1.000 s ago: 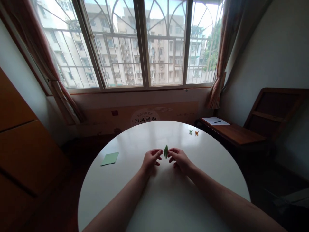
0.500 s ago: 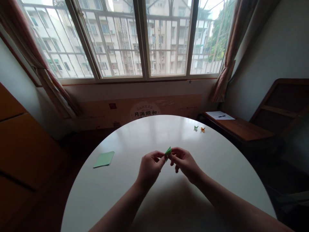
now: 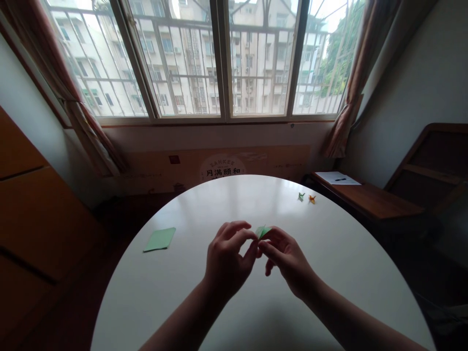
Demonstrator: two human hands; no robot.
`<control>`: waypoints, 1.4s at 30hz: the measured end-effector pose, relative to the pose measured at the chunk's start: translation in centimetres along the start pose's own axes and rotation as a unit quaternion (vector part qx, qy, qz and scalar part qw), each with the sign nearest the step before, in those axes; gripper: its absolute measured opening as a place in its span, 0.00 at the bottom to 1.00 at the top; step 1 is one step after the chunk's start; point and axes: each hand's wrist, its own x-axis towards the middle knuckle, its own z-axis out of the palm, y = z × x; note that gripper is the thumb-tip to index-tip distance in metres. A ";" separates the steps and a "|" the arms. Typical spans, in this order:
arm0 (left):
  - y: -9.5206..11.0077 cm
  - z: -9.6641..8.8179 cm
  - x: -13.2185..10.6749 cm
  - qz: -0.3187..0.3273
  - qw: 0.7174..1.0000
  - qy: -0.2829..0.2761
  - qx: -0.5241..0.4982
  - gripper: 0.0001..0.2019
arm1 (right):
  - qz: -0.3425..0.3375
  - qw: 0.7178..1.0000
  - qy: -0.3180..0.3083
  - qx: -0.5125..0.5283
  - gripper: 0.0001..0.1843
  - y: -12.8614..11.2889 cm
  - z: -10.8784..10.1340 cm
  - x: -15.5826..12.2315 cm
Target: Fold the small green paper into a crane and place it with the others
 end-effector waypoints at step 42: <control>0.1 0.3 0.2 -0.022 0.989 -0.033 -0.143 0.06 | -0.048 0.992 0.073 -0.094 0.15 0.8 -0.4 -0.1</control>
